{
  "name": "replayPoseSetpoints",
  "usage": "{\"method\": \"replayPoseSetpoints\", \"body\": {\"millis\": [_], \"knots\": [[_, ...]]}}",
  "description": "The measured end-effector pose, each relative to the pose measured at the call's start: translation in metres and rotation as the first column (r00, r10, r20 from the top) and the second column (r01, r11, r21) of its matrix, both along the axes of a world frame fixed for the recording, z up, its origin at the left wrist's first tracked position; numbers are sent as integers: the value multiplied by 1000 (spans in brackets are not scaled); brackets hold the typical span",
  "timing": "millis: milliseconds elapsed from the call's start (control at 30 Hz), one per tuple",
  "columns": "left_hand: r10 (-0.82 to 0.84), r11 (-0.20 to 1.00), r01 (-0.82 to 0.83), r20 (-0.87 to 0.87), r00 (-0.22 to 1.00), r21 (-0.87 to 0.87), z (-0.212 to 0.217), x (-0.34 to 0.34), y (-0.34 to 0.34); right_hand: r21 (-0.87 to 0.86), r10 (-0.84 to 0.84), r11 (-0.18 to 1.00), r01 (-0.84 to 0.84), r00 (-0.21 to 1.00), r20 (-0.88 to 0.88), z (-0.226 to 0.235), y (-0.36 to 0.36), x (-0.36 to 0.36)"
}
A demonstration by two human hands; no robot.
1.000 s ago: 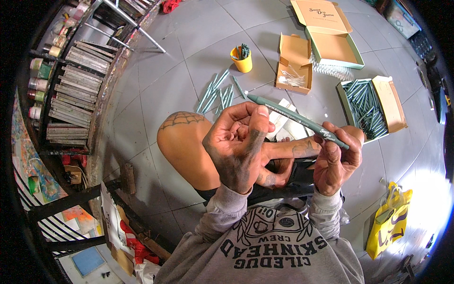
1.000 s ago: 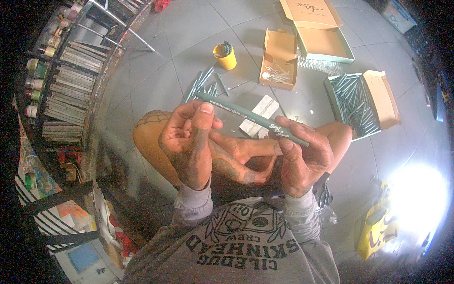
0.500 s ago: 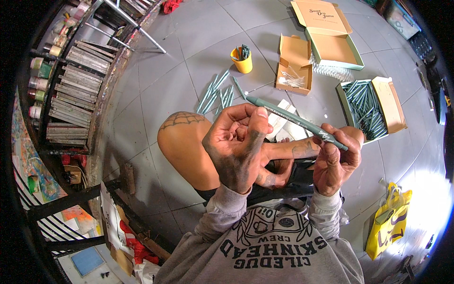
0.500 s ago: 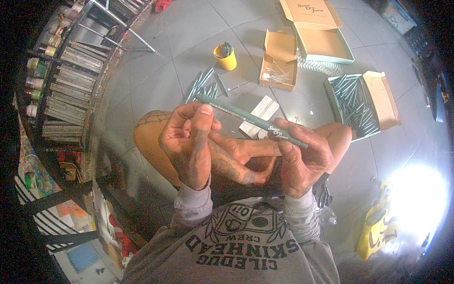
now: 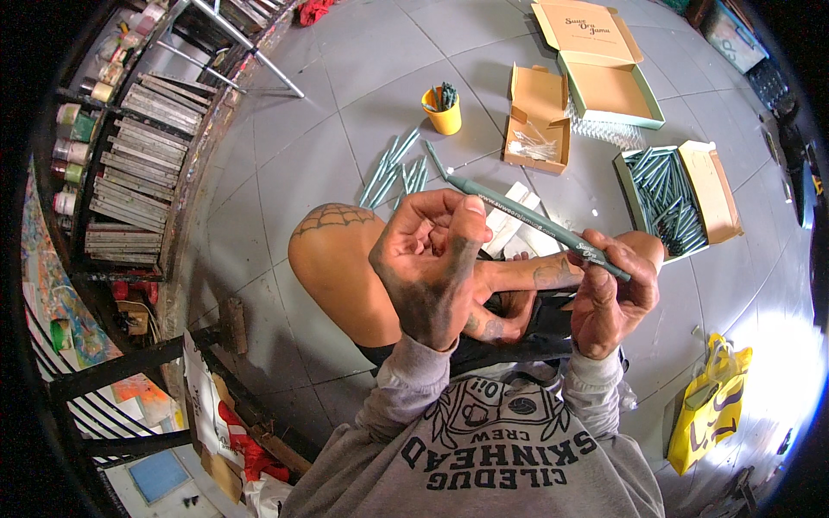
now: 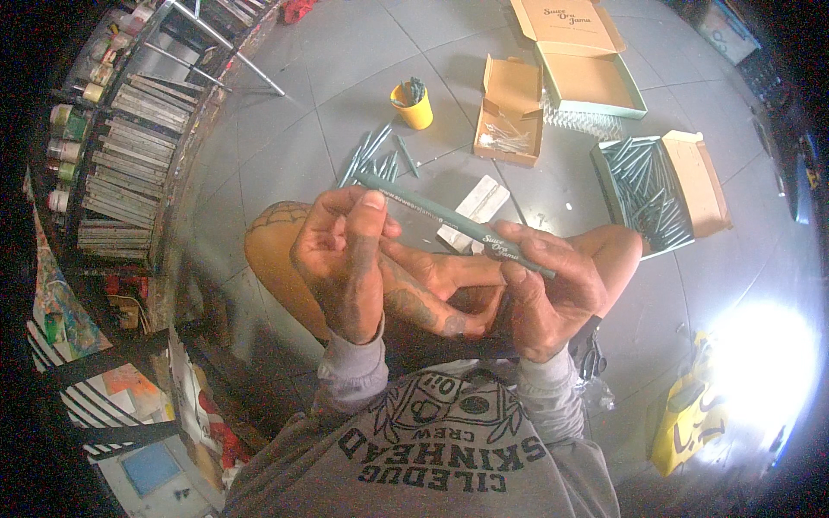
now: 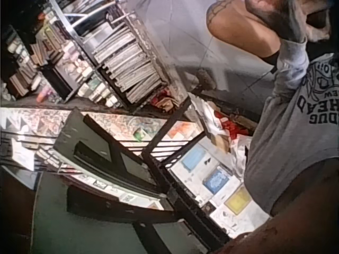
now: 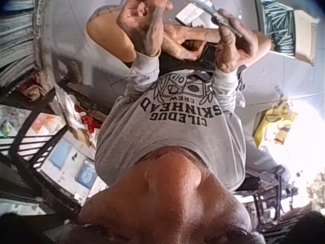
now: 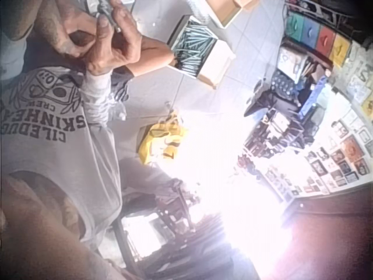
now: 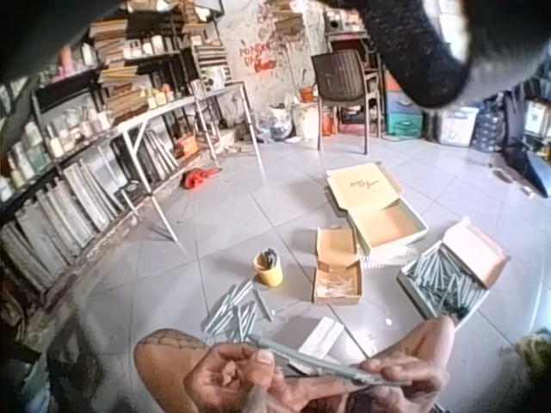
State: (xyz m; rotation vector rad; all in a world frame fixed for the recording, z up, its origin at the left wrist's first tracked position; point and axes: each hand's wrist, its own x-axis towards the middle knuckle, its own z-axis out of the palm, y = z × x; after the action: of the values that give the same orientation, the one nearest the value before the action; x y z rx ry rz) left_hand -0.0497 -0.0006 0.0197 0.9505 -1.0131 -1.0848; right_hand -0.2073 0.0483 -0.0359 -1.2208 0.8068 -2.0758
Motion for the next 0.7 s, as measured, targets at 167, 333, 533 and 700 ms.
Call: {"method": "replayPoseSetpoints", "body": {"millis": [167, 333, 533, 700], "knots": [[-44, 998, 44, -1, 999, 46, 1, 2, 1, 23, 0, 1000, -2, 996, 91, -6, 0, 4], [-201, 979, 200, 22, 979, 44, -7, -12, 8, 88, -24, 996, 8, 983, 180, -3, 0, 12], [-317, 948, 315, -35, 948, -40, -14, -11, 9, 154, -31, 988, -5, 972, 232, -1, 3, 16], [-289, 953, 299, -150, 946, 51, -12, -14, 12, 107, 9, 994, -34, 975, 223, -5, 4, 15]]}}
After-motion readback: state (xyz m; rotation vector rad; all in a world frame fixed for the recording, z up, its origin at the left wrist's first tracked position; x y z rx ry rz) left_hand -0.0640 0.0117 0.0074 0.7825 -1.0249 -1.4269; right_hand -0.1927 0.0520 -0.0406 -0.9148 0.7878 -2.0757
